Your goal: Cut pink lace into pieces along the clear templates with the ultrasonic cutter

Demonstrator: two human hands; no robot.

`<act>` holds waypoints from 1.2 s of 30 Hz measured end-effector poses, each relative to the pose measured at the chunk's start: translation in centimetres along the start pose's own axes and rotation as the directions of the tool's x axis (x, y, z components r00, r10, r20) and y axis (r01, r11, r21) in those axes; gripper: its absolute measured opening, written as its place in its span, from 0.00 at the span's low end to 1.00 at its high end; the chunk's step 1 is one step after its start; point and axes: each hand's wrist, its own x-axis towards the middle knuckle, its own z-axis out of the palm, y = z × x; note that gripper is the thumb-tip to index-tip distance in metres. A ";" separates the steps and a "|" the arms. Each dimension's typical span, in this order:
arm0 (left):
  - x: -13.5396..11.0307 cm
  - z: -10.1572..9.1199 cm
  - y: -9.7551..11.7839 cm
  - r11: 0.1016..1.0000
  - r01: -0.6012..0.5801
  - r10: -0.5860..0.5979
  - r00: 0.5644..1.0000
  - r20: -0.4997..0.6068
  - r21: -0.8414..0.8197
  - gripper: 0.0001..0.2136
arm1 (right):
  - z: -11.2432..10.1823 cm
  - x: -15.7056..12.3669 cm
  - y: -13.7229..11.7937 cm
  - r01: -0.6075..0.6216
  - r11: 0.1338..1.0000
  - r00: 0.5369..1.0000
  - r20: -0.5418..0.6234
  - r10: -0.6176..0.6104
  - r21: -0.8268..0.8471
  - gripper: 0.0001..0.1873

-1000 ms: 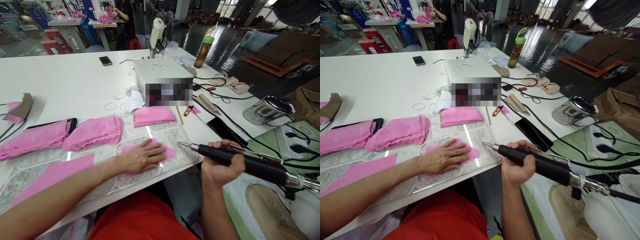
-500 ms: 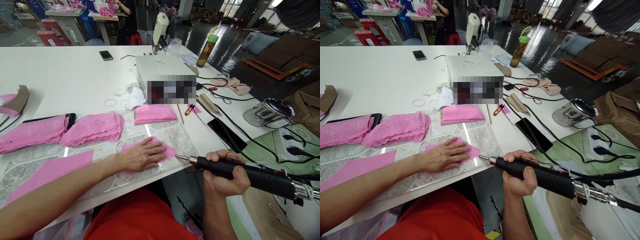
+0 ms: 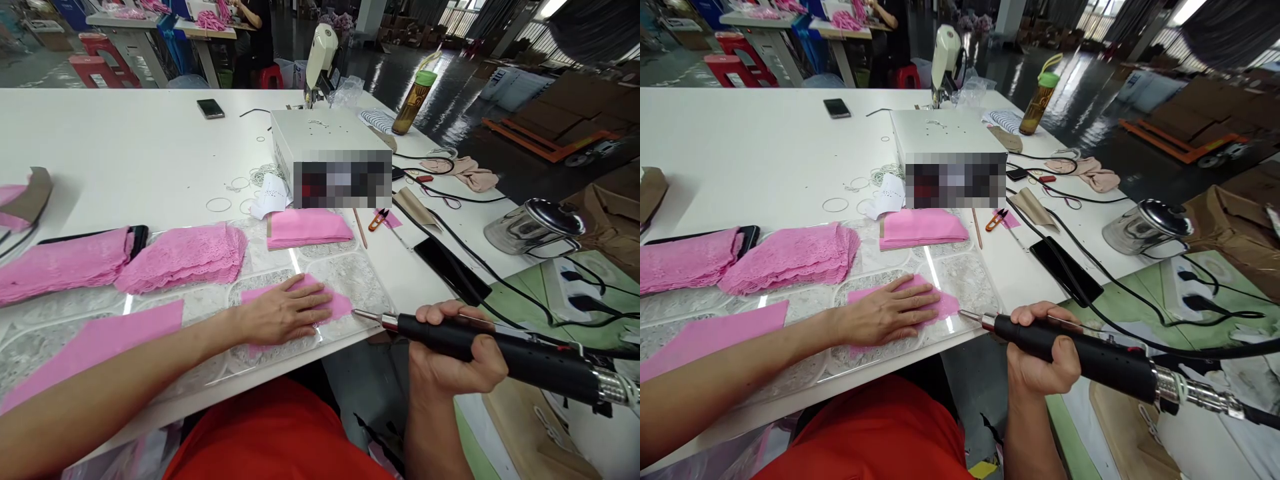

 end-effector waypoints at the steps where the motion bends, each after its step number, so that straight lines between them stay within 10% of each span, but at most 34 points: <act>1: 0.0 0.0 0.0 1.000 0.001 -0.001 1.000 0.001 -0.001 0.21 | 0.0 0.0 0.0 -0.008 1.000 1.000 -0.008 0.008 -0.004 0.12; 36: 0.0 0.0 0.1 1.000 -0.003 0.002 1.000 -0.024 -0.031 0.21 | 0.4 0.0 0.1 0.056 0.995 0.992 0.114 -0.047 -0.082 0.07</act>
